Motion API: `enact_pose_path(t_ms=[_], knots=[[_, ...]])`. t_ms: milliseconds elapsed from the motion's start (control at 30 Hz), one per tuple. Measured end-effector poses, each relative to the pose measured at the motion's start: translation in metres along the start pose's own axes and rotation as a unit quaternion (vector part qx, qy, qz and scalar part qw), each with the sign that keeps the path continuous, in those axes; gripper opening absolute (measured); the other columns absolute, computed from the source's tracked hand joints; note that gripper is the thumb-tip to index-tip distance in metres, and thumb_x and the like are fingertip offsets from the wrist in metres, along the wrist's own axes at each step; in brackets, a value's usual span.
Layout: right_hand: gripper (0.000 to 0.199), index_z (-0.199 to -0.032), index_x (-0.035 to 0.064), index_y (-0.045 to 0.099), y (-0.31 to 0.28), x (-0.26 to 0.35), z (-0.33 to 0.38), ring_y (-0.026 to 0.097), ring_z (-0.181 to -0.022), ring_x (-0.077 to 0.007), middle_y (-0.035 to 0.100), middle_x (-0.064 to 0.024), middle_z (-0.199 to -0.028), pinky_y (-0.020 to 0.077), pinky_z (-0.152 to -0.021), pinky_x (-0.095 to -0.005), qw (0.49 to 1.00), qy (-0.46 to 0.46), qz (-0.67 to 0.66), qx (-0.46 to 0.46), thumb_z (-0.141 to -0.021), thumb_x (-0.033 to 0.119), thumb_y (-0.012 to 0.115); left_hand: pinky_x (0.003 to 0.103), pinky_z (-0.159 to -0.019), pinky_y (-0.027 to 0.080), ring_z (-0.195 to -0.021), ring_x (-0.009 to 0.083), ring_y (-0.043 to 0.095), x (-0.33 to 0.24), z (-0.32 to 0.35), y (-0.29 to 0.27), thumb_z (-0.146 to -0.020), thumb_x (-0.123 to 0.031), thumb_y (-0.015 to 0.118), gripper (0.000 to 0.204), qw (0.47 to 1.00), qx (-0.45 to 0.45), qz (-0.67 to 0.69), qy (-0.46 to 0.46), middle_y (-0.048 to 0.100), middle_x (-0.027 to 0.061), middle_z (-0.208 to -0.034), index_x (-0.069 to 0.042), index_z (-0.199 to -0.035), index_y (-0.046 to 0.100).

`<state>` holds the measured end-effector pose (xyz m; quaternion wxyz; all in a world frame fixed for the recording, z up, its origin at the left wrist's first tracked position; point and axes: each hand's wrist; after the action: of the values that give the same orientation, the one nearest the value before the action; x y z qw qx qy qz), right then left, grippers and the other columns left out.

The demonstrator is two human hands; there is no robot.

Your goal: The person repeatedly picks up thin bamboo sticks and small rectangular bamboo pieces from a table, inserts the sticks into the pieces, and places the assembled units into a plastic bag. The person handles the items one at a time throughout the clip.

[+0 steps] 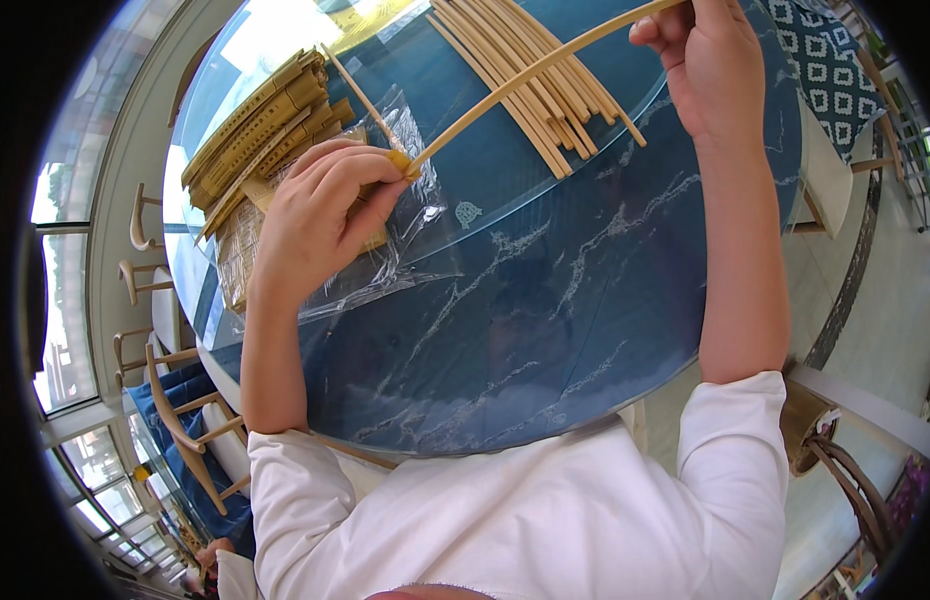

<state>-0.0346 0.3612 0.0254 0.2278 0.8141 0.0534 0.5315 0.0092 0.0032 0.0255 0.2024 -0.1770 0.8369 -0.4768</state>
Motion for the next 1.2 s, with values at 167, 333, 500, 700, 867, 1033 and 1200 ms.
enact_pose_path(t_ms=[167, 333, 500, 700, 867, 1033, 1200], knots=[[0.034, -0.091, 0.0111, 0.059, 0.008, 0.002, 0.004, 0.06, -0.056, -0.0148, 0.048, 0.0004, -0.061, 0.0504, -0.057, -0.0286, 0.999, -0.049, 0.005, 0.004, -0.117, 0.032, 0.053, 0.043, -0.1, 0.057, -0.101, 0.0309, 0.074, -0.009, -0.002, -0.002, -0.101, -0.017, 0.075, 0.015, 0.998, 0.036, 0.006, -0.043, 0.077, 0.0072, -0.106, -0.01, -0.108, 0.063], [0.032, -0.093, 0.0103, 0.061, 0.002, 0.0, 0.001, 0.059, -0.056, -0.0141, 0.049, 0.0003, -0.062, 0.0493, -0.056, -0.0279, 0.993, -0.099, -0.003, 0.069, -0.117, 0.03, 0.053, 0.043, -0.097, 0.057, -0.099, 0.0331, 0.073, -0.011, -0.001, -0.002, -0.1, -0.015, 0.075, 0.015, 0.997, 0.055, 0.022, -0.051, 0.075, 0.0088, -0.102, -0.008, -0.107, 0.064], [0.03, -0.096, 0.0096, 0.062, 0.011, 0.005, 0.009, 0.063, -0.058, -0.0147, 0.054, -0.0007, -0.064, 0.0531, -0.057, -0.0277, 0.999, -0.028, 0.039, 0.006, -0.117, 0.03, 0.053, 0.043, -0.091, 0.057, -0.095, 0.0325, 0.072, -0.015, -0.003, -0.007, -0.099, -0.012, 0.076, 0.015, 0.993, 0.068, 0.056, -0.079, 0.074, 0.0091, -0.099, -0.007, -0.107, 0.064], [0.03, -0.096, 0.0107, 0.061, 0.006, 0.004, 0.007, 0.066, -0.059, -0.0157, 0.057, -0.0002, -0.066, 0.0577, -0.06, -0.0295, 0.996, 0.078, 0.045, -0.006, -0.116, 0.032, 0.055, 0.038, -0.076, 0.055, -0.084, 0.0276, 0.069, -0.022, -0.002, -0.013, -0.098, -0.009, 0.076, 0.014, 0.988, 0.081, 0.079, -0.106, 0.071, 0.0094, -0.095, -0.005, -0.109, 0.068], [0.031, -0.095, 0.0123, 0.06, -0.001, -0.006, 0.002, 0.067, -0.06, -0.0164, 0.057, 0.0003, -0.066, 0.0599, -0.062, -0.0325, 0.995, 0.1, 0.01, 0.004, -0.116, 0.032, 0.052, 0.033, -0.071, 0.056, -0.082, 0.0213, 0.072, -0.021, -0.003, -0.013, -0.097, -0.007, 0.079, 0.016, 0.982, 0.067, 0.105, -0.144, 0.074, 0.0087, -0.097, -0.004, -0.11, 0.07], [0.031, -0.095, 0.0126, 0.061, -0.005, -0.005, 0.001, 0.068, -0.062, -0.0163, 0.059, 0.0005, -0.067, 0.0603, -0.063, -0.0328, 0.994, 0.106, 0.002, 0.015, -0.116, 0.033, 0.052, 0.03, -0.071, 0.059, -0.082, 0.0192, 0.075, -0.017, -0.003, -0.011, -0.098, -0.007, 0.078, 0.014, 0.974, 0.034, 0.153, -0.166, 0.076, 0.0081, -0.096, -0.004, -0.111, 0.072], [0.03, -0.096, 0.0127, 0.061, 0.001, -0.003, 0.003, 0.069, -0.064, -0.0163, 0.06, 0.0, -0.068, 0.0605, -0.063, -0.0331, 0.993, 0.112, 0.018, 0.022, -0.116, 0.034, 0.054, 0.029, -0.072, 0.061, -0.085, 0.0177, 0.077, -0.014, -0.005, -0.01, -0.099, -0.007, 0.078, 0.016, 0.966, 0.008, 0.181, -0.184, 0.077, 0.0084, -0.097, -0.005, -0.113, 0.072]])
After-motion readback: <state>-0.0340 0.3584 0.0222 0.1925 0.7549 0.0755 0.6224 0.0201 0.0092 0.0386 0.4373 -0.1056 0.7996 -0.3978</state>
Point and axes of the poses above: each hand's wrist, its own z-axis away from the middle knuckle, its own y-axis out of the palm, x = y × z
